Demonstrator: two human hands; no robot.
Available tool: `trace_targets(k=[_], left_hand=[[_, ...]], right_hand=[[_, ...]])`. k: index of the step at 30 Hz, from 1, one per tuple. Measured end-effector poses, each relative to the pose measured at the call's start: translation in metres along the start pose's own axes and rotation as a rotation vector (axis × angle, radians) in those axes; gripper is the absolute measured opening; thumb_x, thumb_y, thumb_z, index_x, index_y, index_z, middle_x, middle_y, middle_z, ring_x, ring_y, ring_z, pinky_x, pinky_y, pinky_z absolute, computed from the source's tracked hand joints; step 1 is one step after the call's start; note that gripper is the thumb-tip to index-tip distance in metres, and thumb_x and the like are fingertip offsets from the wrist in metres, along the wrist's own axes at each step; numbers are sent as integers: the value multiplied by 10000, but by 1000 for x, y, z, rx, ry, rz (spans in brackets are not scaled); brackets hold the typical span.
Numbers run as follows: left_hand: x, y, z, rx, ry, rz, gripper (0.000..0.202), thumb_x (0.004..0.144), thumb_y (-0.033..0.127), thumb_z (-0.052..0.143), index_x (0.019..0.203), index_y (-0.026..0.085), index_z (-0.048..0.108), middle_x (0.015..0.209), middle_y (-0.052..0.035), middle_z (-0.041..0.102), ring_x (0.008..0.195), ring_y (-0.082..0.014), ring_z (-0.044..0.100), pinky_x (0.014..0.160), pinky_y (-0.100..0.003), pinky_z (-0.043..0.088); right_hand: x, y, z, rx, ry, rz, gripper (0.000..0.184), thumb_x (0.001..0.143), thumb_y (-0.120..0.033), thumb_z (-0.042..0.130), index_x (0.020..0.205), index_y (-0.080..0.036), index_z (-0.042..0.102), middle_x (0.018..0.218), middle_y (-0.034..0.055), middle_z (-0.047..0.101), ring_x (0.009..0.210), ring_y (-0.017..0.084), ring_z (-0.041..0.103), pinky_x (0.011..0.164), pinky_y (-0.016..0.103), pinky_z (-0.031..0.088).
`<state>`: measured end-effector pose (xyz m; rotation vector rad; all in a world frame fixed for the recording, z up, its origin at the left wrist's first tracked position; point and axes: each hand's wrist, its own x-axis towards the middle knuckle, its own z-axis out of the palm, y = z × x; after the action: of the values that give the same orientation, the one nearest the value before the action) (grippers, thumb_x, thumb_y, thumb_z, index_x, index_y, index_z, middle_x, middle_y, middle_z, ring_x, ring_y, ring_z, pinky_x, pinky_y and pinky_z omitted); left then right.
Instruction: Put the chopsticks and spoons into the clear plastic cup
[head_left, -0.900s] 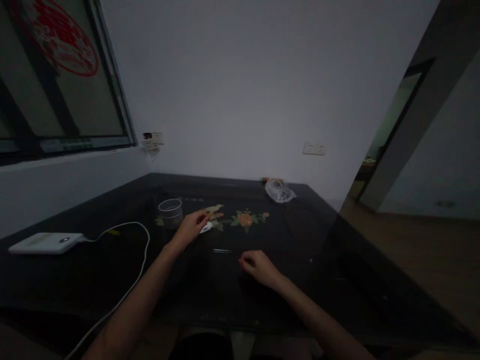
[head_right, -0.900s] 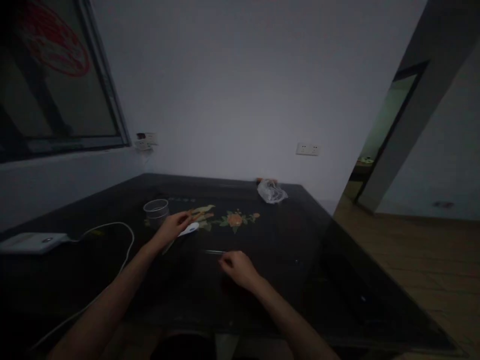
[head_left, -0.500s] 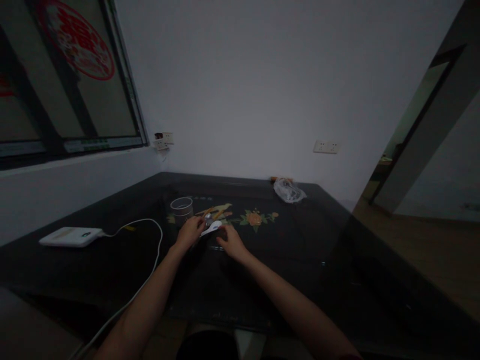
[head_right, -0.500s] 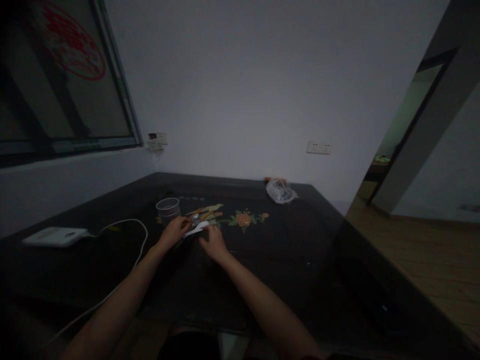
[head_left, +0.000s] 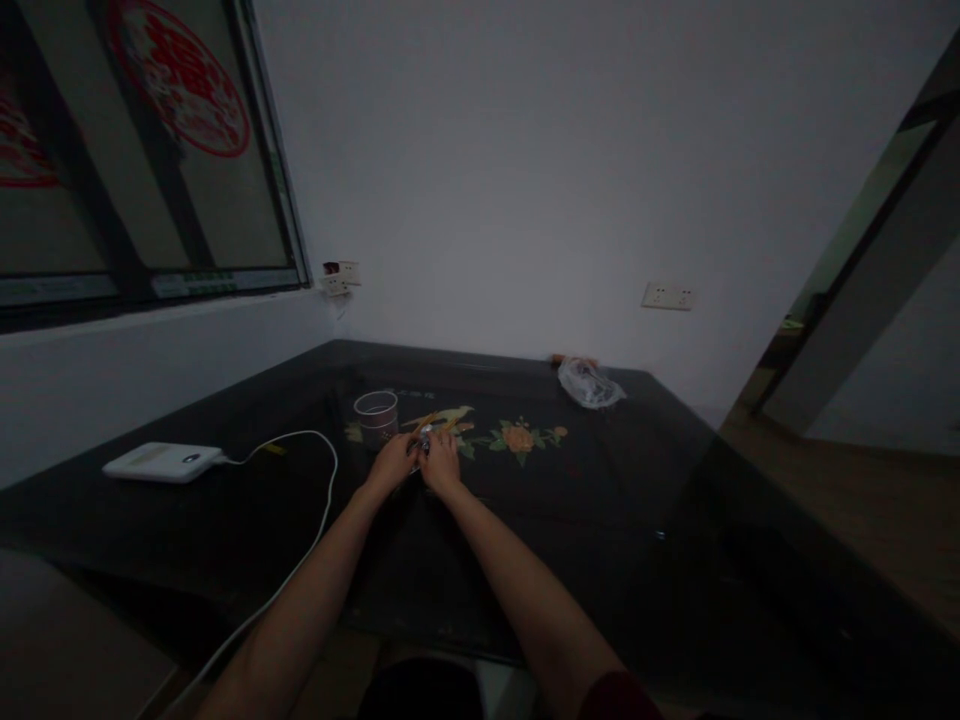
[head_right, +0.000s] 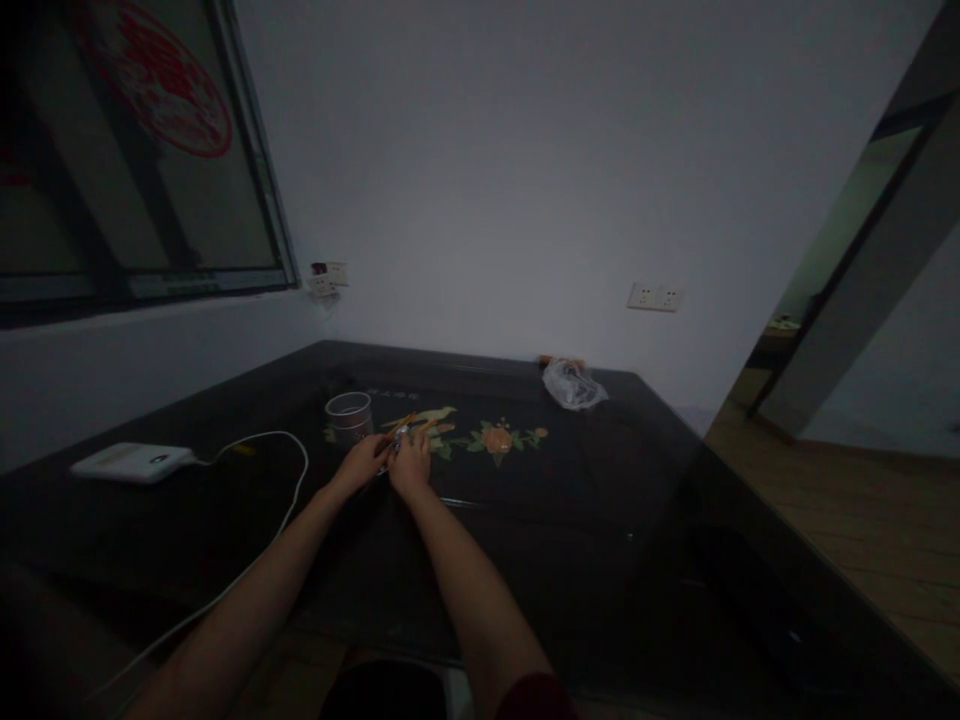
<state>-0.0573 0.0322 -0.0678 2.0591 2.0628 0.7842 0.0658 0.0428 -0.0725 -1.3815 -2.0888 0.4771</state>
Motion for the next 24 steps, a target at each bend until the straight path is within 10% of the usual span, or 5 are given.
trace_targets(k=[14,24], left_hand=[[-12,19,-16,113,-98,-117,327,857,233,424,1080,186,658,1068,-110,688,1011,-231,632,836,-281,456],[-20,59,-6,54,-214,32,334,866,266,416,1081,214,667,1063,-82,694,999,-225,633,811,-270,451]], right_hand=[[-8,-3,-5,-72,-91,-42,376,928,-297,394,1273,-248,536,1456,70,383,1348,296,266,1079,476,223],[-28,35,-46,-111,-140,-152,386,893,-258,420,1243,-200,573,1395,103,447,1326,265,316,1082,406,278]])
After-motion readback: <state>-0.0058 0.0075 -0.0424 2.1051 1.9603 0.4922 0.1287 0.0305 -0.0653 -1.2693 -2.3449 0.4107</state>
